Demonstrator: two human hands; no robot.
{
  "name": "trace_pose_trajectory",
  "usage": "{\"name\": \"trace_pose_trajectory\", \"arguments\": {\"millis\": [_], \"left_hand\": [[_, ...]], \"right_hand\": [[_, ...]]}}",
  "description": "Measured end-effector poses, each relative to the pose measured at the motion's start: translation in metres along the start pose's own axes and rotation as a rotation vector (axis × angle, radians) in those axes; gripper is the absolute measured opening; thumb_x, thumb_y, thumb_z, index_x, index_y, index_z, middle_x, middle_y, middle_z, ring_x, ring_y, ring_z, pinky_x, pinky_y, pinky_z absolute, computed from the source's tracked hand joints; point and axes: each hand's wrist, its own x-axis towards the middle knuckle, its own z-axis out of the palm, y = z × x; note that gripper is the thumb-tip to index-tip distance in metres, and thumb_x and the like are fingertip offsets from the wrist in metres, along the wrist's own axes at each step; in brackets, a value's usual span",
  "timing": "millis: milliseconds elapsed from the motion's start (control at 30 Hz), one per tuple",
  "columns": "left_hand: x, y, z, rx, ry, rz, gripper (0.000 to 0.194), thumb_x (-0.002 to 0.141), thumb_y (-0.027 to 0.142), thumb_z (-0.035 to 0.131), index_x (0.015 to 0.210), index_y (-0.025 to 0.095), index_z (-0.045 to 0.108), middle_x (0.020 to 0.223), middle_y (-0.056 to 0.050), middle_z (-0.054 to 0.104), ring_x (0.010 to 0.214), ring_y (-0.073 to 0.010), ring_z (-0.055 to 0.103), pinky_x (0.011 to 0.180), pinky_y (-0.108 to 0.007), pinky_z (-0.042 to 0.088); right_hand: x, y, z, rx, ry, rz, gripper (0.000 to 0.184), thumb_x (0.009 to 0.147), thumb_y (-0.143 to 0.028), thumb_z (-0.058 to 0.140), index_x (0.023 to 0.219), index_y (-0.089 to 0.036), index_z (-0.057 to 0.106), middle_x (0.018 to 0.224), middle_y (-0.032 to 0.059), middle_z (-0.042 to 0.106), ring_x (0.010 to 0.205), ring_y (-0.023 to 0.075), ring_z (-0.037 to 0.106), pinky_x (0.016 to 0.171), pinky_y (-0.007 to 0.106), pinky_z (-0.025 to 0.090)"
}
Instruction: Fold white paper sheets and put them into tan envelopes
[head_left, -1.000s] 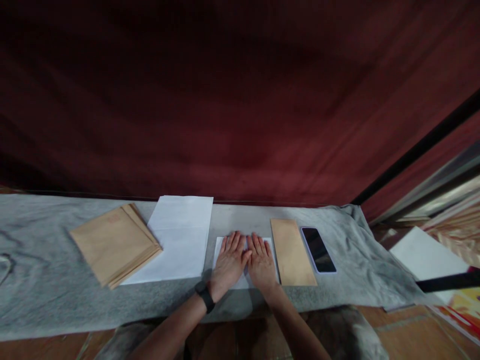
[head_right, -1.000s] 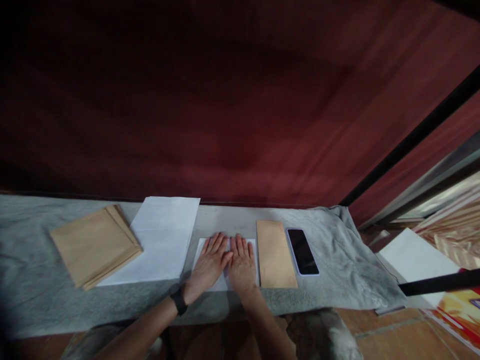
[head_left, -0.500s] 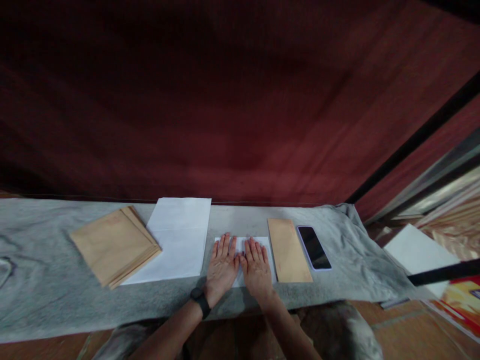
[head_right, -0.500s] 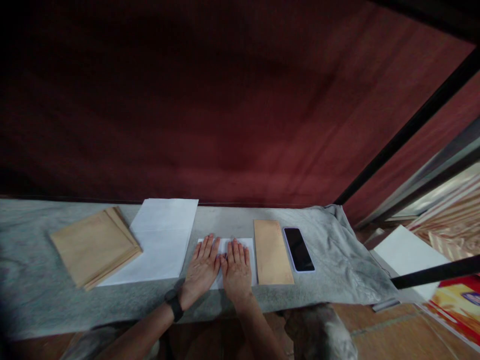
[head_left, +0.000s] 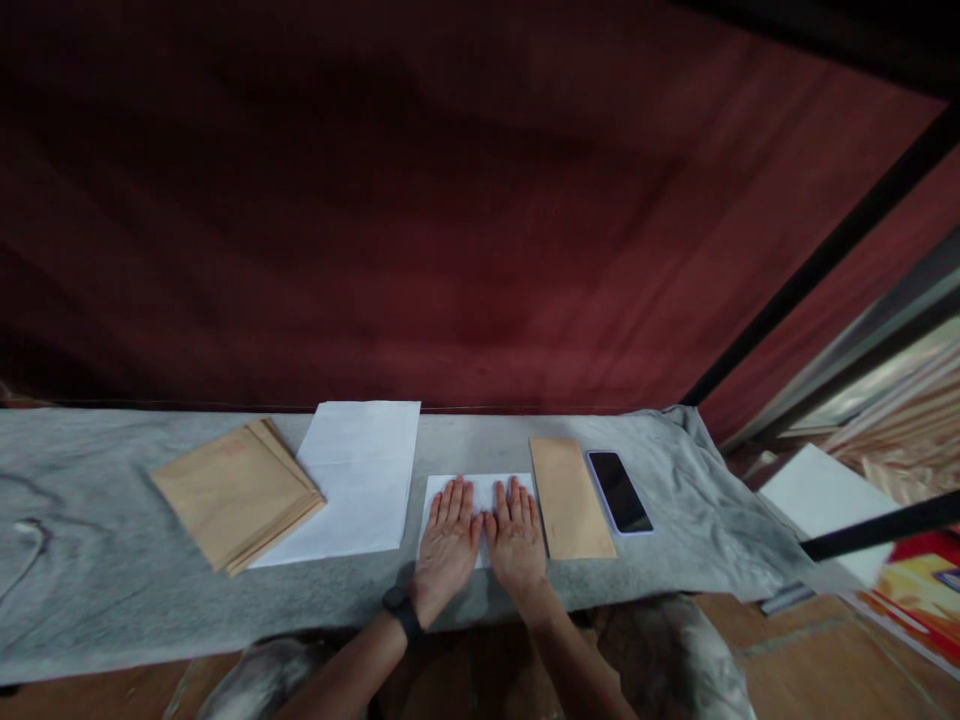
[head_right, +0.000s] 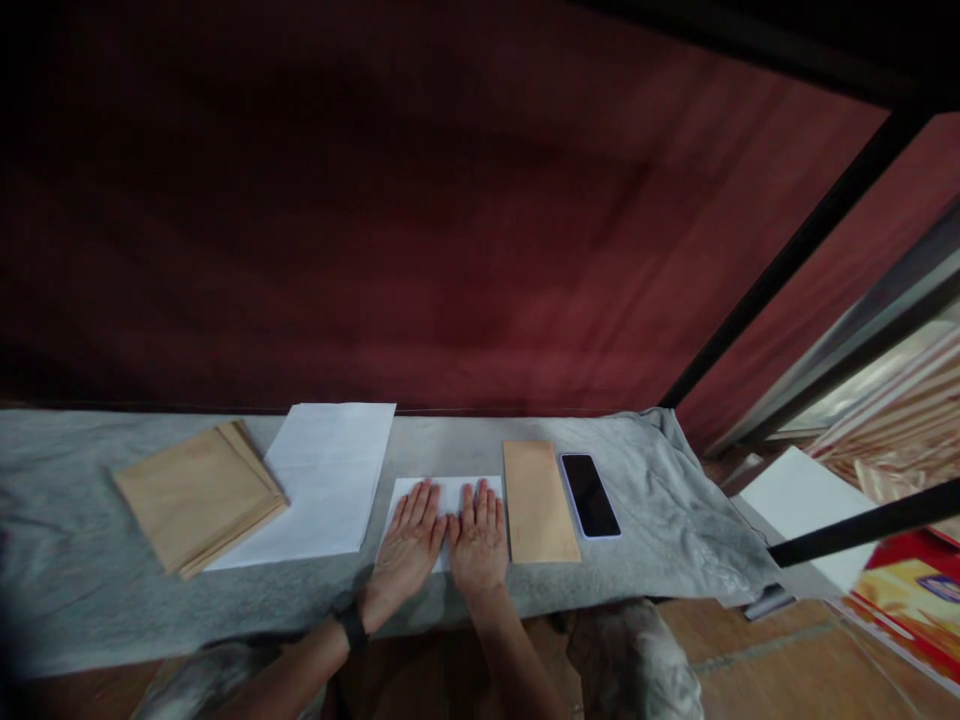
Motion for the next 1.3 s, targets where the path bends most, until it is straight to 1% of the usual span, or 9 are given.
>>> {"name": "trace_pose_trajectory", "arguments": {"millis": [100,233,400,467,600,867,1033,1200,1300], "left_hand": [[-0.007,0.003,-0.002,0.004,-0.016,0.013,0.055,0.099,0.033,0.033,0.15,0.014,0.038,0.158,-0.012,0.035,0.149,-0.0242,0.026,0.121,-0.048,0.025],[-0.011,-0.003,-0.01,0.019,-0.017,-0.037,0.06,0.099,0.042,0.034,0.15,0.009,0.038,0.157,-0.017,0.036,0.148,-0.0259,0.028,0.12,-0.047,0.026],[-0.013,-0.008,-0.014,0.037,0.006,-0.059,0.061,0.099,0.043,0.034,0.149,0.007,0.039,0.155,-0.018,0.038,0.147,-0.0268,0.03,0.119,-0.047,0.027],[-0.013,-0.007,-0.014,0.051,0.001,-0.063,0.06,0.099,0.041,0.034,0.148,0.007,0.04,0.155,-0.017,0.038,0.147,-0.0266,0.03,0.119,-0.047,0.027],[-0.013,-0.005,-0.014,0.061,-0.012,-0.06,0.057,0.099,0.035,0.031,0.148,0.008,0.04,0.156,-0.015,0.038,0.147,-0.0244,0.031,0.12,-0.045,0.027],[-0.015,-0.008,-0.008,0.023,0.038,-0.099,0.06,0.097,0.033,0.033,0.149,0.003,0.037,0.156,-0.018,0.036,0.147,-0.026,0.03,0.119,-0.045,0.029],[-0.012,-0.003,-0.009,0.008,0.036,-0.12,0.061,0.097,0.033,0.033,0.149,0.002,0.036,0.156,-0.02,0.035,0.148,-0.028,0.027,0.121,-0.047,0.024],[-0.003,0.008,-0.008,-0.033,0.003,-0.015,0.058,0.098,0.031,0.031,0.15,0.006,0.035,0.157,-0.016,0.036,0.148,-0.0247,0.027,0.121,-0.045,0.026],[0.0,0.009,-0.006,-0.028,-0.032,-0.022,0.058,0.098,0.033,0.031,0.148,0.003,0.037,0.156,-0.018,0.037,0.147,-0.0256,0.029,0.121,-0.046,0.026]], "right_hand": [[-0.001,-0.001,0.001,-0.005,-0.001,-0.006,0.055,0.102,-0.034,0.038,0.153,-0.014,0.033,0.159,0.0174,0.027,0.146,0.0294,0.03,0.117,0.049,0.029],[-0.002,0.001,0.007,-0.014,0.039,0.012,0.057,0.102,-0.035,0.037,0.152,-0.008,0.033,0.158,0.0217,0.027,0.146,0.032,0.03,0.114,0.051,0.033],[0.0,0.002,0.014,-0.021,0.075,0.039,0.056,0.103,-0.036,0.035,0.15,-0.006,0.037,0.155,0.0241,0.031,0.144,0.033,0.034,0.112,0.052,0.035],[0.003,0.0,0.013,-0.012,0.053,0.042,0.053,0.103,-0.035,0.035,0.148,-0.007,0.041,0.154,0.0225,0.035,0.143,0.0316,0.036,0.113,0.051,0.034],[0.011,-0.01,0.01,0.035,-0.035,-0.07,0.048,0.103,-0.034,0.038,0.147,-0.017,0.046,0.154,0.0135,0.04,0.143,0.0263,0.037,0.116,0.046,0.031],[0.012,0.008,0.011,-0.025,0.015,0.007,0.056,0.103,-0.038,0.036,0.151,-0.008,0.036,0.155,0.0216,0.033,0.144,0.0304,0.035,0.116,0.049,0.031],[0.011,0.015,0.011,-0.04,0.011,0.011,0.059,0.103,-0.04,0.034,0.151,-0.006,0.035,0.155,0.0233,0.032,0.145,0.0311,0.034,0.115,0.049,0.031],[0.011,0.013,0.012,-0.02,0.006,0.022,0.059,0.102,-0.039,0.036,0.151,-0.007,0.034,0.156,0.0228,0.032,0.145,0.0324,0.033,0.115,0.052,0.029],[0.011,0.012,0.011,-0.009,0.019,0.037,0.059,0.102,-0.04,0.036,0.152,-0.008,0.033,0.156,0.0219,0.032,0.145,0.0318,0.033,0.116,0.052,0.028]]}}
